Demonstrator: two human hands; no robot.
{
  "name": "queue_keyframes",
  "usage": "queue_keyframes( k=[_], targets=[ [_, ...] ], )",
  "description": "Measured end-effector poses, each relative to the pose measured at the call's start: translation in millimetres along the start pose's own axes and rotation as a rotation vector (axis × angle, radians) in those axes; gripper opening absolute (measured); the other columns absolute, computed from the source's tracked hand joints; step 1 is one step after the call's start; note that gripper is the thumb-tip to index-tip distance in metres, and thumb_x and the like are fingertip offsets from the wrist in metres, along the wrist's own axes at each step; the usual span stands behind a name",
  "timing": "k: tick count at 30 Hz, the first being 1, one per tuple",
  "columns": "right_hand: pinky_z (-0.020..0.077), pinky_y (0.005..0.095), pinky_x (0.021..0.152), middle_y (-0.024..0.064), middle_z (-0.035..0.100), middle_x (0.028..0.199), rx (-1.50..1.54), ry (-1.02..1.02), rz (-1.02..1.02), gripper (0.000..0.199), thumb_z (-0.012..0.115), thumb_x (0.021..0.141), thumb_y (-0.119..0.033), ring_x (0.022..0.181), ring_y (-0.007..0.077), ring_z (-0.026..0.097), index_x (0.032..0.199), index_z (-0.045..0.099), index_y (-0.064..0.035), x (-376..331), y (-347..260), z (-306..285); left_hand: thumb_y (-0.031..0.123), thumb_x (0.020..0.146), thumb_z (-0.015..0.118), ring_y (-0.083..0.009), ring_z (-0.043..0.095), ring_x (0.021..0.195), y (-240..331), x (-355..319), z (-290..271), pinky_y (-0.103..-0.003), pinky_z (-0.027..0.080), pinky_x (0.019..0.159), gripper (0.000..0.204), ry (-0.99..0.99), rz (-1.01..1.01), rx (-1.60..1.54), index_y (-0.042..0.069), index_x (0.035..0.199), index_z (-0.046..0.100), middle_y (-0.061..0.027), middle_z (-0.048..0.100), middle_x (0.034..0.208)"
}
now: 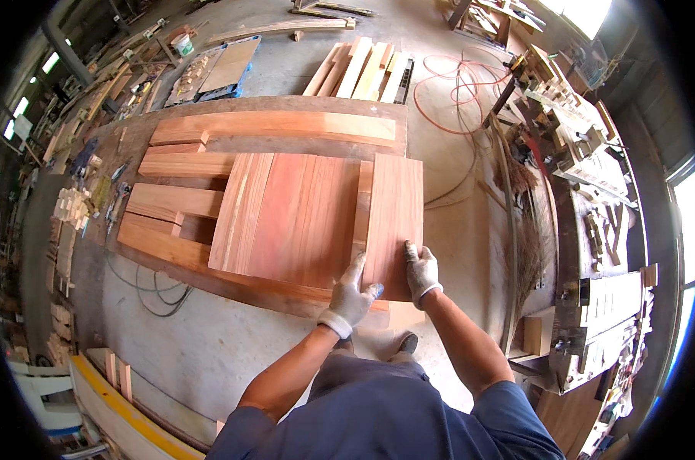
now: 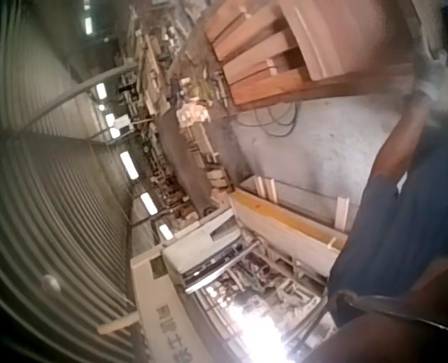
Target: The person picks up wooden planks from a stack and places them on a workbench. They then use a brush to apply a white substance, likely glue, to the surface of a wooden plank.
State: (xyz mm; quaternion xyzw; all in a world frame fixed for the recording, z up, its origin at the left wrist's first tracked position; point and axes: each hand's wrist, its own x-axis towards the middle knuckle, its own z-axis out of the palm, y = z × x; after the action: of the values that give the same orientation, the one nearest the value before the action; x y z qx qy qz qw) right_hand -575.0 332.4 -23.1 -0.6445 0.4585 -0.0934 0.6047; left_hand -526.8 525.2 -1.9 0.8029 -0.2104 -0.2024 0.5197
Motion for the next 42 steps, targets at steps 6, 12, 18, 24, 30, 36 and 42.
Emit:
queue_keyframes(
  k=[6,12,18,24,30,36,42],
  targets=[
    [0.0519,0.0422,0.090,0.0193,0.071,0.099,-0.220,0.121,-0.097,0.052,0.065,0.104,-0.049,0.094,0.0296,0.065,0.112,0.066,0.0024,33.7,41.7,11.4,0.022,0.088,0.079,-0.0380,0.049,0.146,-32.2,-11.8,13.3,-0.053,0.034,0.122,0.071,-0.011,0.161,0.273,0.002,0.151,0.052,-0.0190,0.056,0.153],
    [0.0530,0.0423,0.089,0.0247,0.074,0.112,-0.708,-0.068,-0.270,0.043,0.066,0.103,-0.045,0.102,0.0433,0.067,0.108,0.070,-0.0025,26.3,18.0,23.0,0.031,0.086,0.079,-0.0412,0.038,0.151,-40.0,-36.2,-0.6,-0.055,0.029,0.125,0.071,0.036,0.183,0.614,0.002,0.147,0.056,-0.0208,0.048,0.159],
    [0.0524,0.0457,0.099,0.0230,0.074,0.116,-0.574,-0.231,-0.141,0.059,0.063,0.097,-0.058,0.114,0.0397,0.069,0.110,0.076,-0.0020,44.2,21.8,11.2,0.040,0.090,0.075,-0.0347,0.023,0.160,-44.6,-37.9,6.2,-0.050,0.019,0.130,0.079,-0.056,0.146,0.805,0.003,0.155,0.051,-0.0162,0.037,0.168],
    [0.0563,0.0415,0.087,0.0178,0.076,0.107,-0.552,-0.578,-0.165,0.062,0.062,0.099,-0.059,0.093,0.0295,0.073,0.127,0.070,-0.0048,69.2,34.3,-38.9,0.032,0.083,0.082,-0.0421,0.026,0.158,-39.1,-36.7,30.3,-0.051,0.020,0.131,0.088,0.039,0.186,0.856,-0.005,0.154,0.046,-0.0246,0.036,0.166],
    [0.0574,0.0326,0.078,0.0061,0.074,0.103,-0.380,-0.849,0.036,0.049,0.070,0.100,-0.046,0.083,0.0157,0.068,0.124,0.073,-0.0035,39.4,52.7,-156.7,0.033,0.084,0.081,-0.0430,0.021,0.159,-24.4,-52.8,83.9,-0.053,0.018,0.131,0.091,0.269,-0.080,0.883,-0.006,0.156,0.041,-0.0265,0.031,0.168],
    [0.0561,0.0351,0.072,0.0061,0.073,0.085,-0.385,-0.804,-0.128,0.038,0.067,0.103,-0.035,0.073,0.0152,0.065,0.105,0.076,0.0023,61.9,104.1,-292.9,0.039,0.086,0.077,-0.0448,0.012,0.162,2.5,-61.2,168.0,-0.057,0.013,0.132,0.094,0.259,-0.187,0.908,-0.003,0.160,0.037,-0.0291,0.021,0.171],
    [0.0565,0.0310,0.061,0.0090,0.072,0.088,-0.075,-0.568,0.201,0.032,0.070,0.104,-0.028,0.070,0.0180,0.070,0.118,0.070,0.0004,81.4,90.9,-376.5,0.037,0.089,0.075,-0.0389,0.039,0.151,32.8,-67.4,226.5,-0.052,0.032,0.125,0.077,0.147,-0.101,0.693,0.004,0.154,0.049,-0.0230,0.044,0.161]
  ],
)
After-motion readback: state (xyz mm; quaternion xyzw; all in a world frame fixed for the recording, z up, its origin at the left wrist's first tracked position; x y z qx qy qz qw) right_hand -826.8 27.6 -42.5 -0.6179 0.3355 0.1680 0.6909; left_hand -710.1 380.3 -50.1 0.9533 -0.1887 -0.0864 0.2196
